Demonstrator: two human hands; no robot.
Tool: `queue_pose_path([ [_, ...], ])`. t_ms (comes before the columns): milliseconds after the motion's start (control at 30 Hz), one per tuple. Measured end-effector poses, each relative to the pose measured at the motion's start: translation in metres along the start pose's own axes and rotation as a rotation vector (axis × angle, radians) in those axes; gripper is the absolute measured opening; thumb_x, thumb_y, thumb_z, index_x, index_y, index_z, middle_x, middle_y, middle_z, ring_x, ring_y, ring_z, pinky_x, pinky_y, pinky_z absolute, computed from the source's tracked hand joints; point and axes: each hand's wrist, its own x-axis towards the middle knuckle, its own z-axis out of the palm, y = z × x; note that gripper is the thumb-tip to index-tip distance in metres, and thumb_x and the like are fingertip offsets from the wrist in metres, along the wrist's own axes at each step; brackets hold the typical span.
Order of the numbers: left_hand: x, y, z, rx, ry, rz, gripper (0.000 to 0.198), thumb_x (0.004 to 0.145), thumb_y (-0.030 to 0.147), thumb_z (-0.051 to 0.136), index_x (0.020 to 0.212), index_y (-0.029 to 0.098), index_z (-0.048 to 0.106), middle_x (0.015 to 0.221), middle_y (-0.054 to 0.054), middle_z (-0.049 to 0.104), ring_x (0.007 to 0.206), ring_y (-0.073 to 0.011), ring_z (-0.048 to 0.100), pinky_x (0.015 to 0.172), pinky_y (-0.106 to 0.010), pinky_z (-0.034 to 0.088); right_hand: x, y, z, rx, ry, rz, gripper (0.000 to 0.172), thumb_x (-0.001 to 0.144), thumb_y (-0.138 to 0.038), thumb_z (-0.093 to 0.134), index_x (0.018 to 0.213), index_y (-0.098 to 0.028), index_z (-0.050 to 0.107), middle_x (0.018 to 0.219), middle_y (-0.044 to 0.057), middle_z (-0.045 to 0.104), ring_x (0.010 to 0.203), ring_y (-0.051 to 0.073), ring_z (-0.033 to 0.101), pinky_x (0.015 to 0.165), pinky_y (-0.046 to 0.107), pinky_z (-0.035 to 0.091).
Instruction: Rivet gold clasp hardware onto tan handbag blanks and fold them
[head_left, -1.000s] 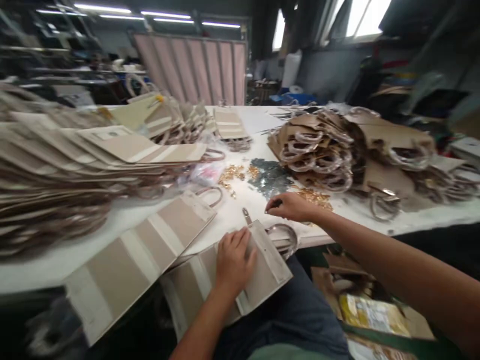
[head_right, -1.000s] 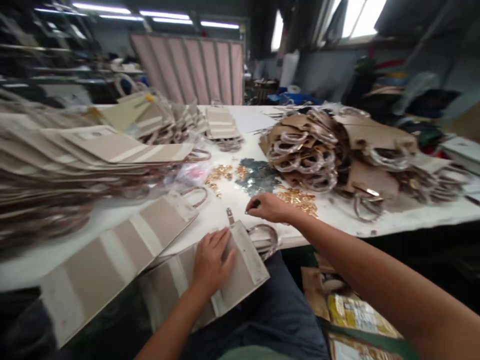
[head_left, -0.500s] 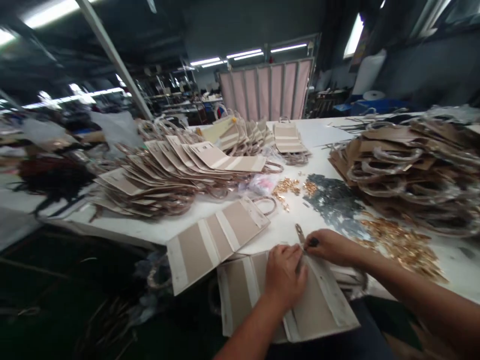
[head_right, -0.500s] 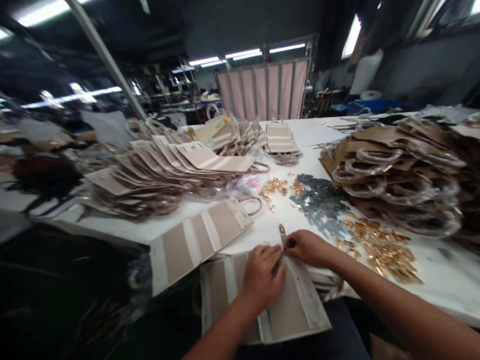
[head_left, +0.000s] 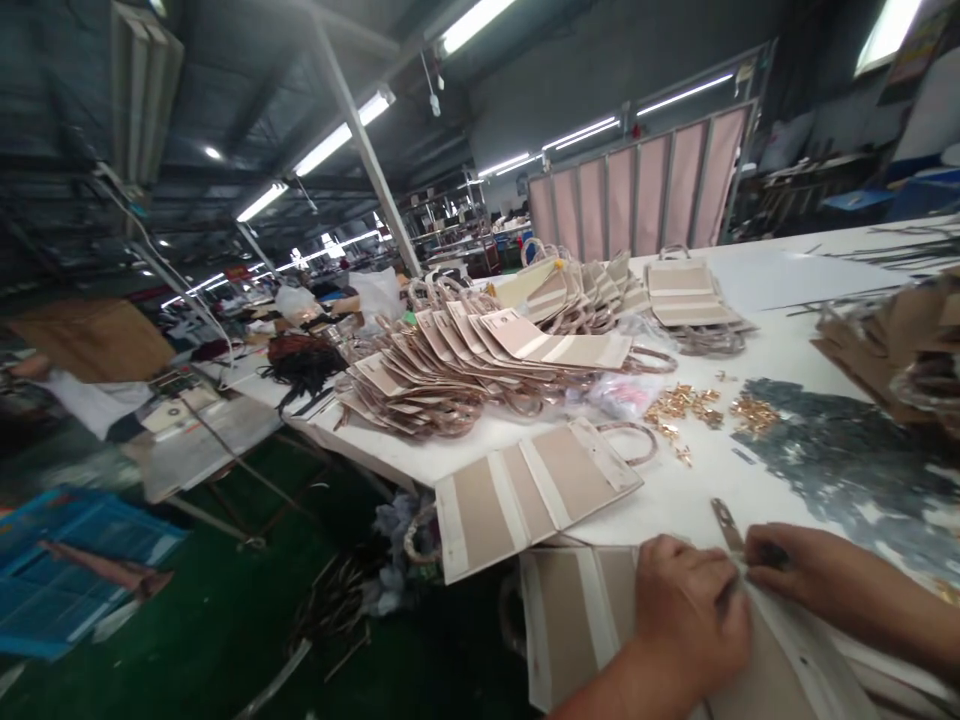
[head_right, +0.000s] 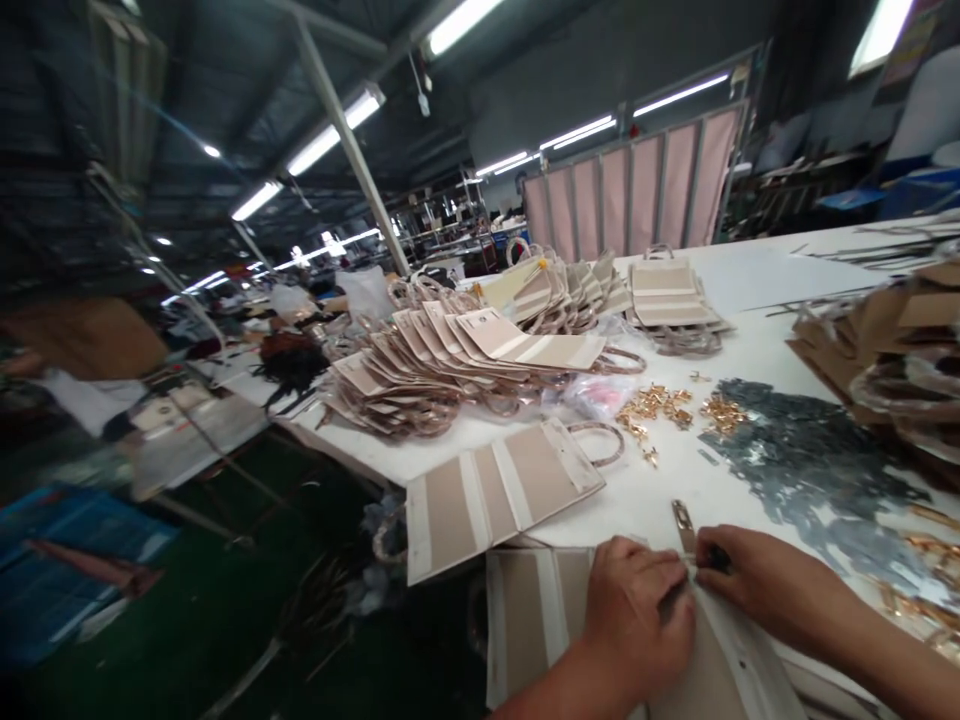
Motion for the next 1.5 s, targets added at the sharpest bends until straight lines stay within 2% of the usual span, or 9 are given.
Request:
queue_pose_path([
  [167, 0.013, 0.007, -0.002, -0.021, -0.022, -0.020, 0.016, 0.094, 0.031, 0.071, 0.105, 0.027, 0.081, 0.105, -0.006, 0.081, 0.096, -0.0262, 0.066, 0.087, -0.048, 0.048, -0.018, -0.016, -0.007, -0.106, 0.060, 0.020, 0.021, 0.072, -0.053, 0.065, 0.070, -0.033, 0.069, 0.081, 0.014, 0.075, 0.074, 0.032, 0.070, 0.075, 0.051, 0.053],
  [367, 0.031, 0.009, -0.004, 0.000, 0.022, -0.088, 0.010, 0.093, 0.030, 0.078, 0.101, 0.033, 0.083, 0.102, 0.000, 0.078, 0.104, -0.0244, 0.060, 0.091, -0.044, 0.044, -0.027, -0.054, -0.039, -0.124, 0.034, 0.091, 0.013, 0.081, -0.032, 0.066, 0.083, -0.024, 0.076, 0.084, 0.003, 0.077, 0.081, 0.023, 0.069, 0.074, 0.033, 0.047],
  [467, 0.034, 0.008, -0.004, 0.025, 0.009, -0.059, 0.009, 0.094, 0.029, 0.077, 0.101, 0.032, 0.083, 0.103, 0.000, 0.077, 0.104, -0.0241, 0.060, 0.090, -0.044, 0.044, -0.036, -0.067, -0.058, 0.061, 0.182, 0.095, 0.017, 0.084, -0.036, 0.071, 0.077, -0.022, 0.075, 0.070, 0.000, 0.072, 0.069, 0.018, 0.064, 0.067, 0.029, 0.044],
  [600, 0.035, 0.009, -0.005, 0.073, -0.006, -0.050, 0.009, 0.095, 0.030, 0.076, 0.100, 0.033, 0.083, 0.110, -0.001, 0.076, 0.108, -0.0247, 0.060, 0.092, -0.046, 0.045, -0.047, -0.077, -0.069, 0.570, 0.469, 0.016, 0.043, 0.089, -0.056, 0.074, 0.067, -0.021, 0.062, 0.054, -0.003, 0.056, 0.051, 0.013, 0.050, 0.050, 0.026, 0.039],
  [800, 0.038, 0.008, -0.002, 0.072, -0.006, -0.035, 0.010, 0.095, 0.030, 0.076, 0.101, 0.033, 0.082, 0.122, 0.000, 0.076, 0.112, -0.0262, 0.059, 0.094, -0.047, 0.044, -0.031, -0.079, -0.047, 1.176, 0.701, -0.175, 0.048, 0.087, -0.046, 0.081, 0.060, -0.021, 0.050, 0.056, -0.005, 0.047, 0.045, 0.009, 0.044, 0.044, 0.023, 0.041],
  [1033, 0.041, 0.005, 0.001, 0.071, -0.018, -0.053, 0.007, 0.095, 0.031, 0.076, 0.098, 0.033, 0.082, 0.117, 0.001, 0.078, 0.110, -0.0261, 0.060, 0.093, -0.048, 0.042, -0.017, -0.070, -0.036, 1.459, 0.874, -0.084, 0.042, 0.078, -0.042, 0.081, 0.062, -0.021, 0.048, 0.055, -0.010, 0.035, 0.042, 0.006, 0.033, 0.040, 0.021, 0.035],
  [1200, 0.043, 0.005, 0.002, 0.061, -0.049, -0.050, 0.009, 0.097, 0.032, 0.074, 0.100, 0.033, 0.082, 0.118, 0.001, 0.078, 0.109, -0.0259, 0.059, 0.094, -0.047, 0.041, -0.018, -0.074, -0.024, 1.358, 0.858, -0.138, 0.040, 0.085, -0.039, 0.075, 0.062, -0.022, 0.046, 0.055, -0.009, 0.035, 0.041, 0.007, 0.032, 0.040, 0.023, 0.032],
  [1333, 0.045, 0.004, -0.002, 0.063, -0.079, -0.040, 0.011, 0.097, 0.032, 0.073, 0.104, 0.033, 0.082, 0.118, 0.001, 0.078, 0.110, -0.0260, 0.059, 0.095, -0.047, 0.042, -0.021, -0.088, -0.012, 1.007, 0.762, -0.216, 0.046, 0.095, -0.040, 0.070, 0.060, -0.022, 0.046, 0.054, -0.006, 0.043, 0.045, 0.010, 0.041, 0.046, 0.026, 0.035],
  [1500, 0.056, 0.001, -0.022, 0.131, -0.258, -0.091, 0.034, 0.095, 0.037, 0.070, 0.127, 0.026, 0.073, 0.113, -0.005, 0.078, 0.106, -0.0273, 0.066, 0.087, -0.039, 0.047, -0.024, -0.095, -0.010, 0.678, 0.602, -0.237, 0.050, 0.097, -0.047, 0.067, 0.058, -0.021, 0.051, 0.054, -0.003, 0.050, 0.053, 0.012, 0.044, 0.054, 0.028, 0.037],
])
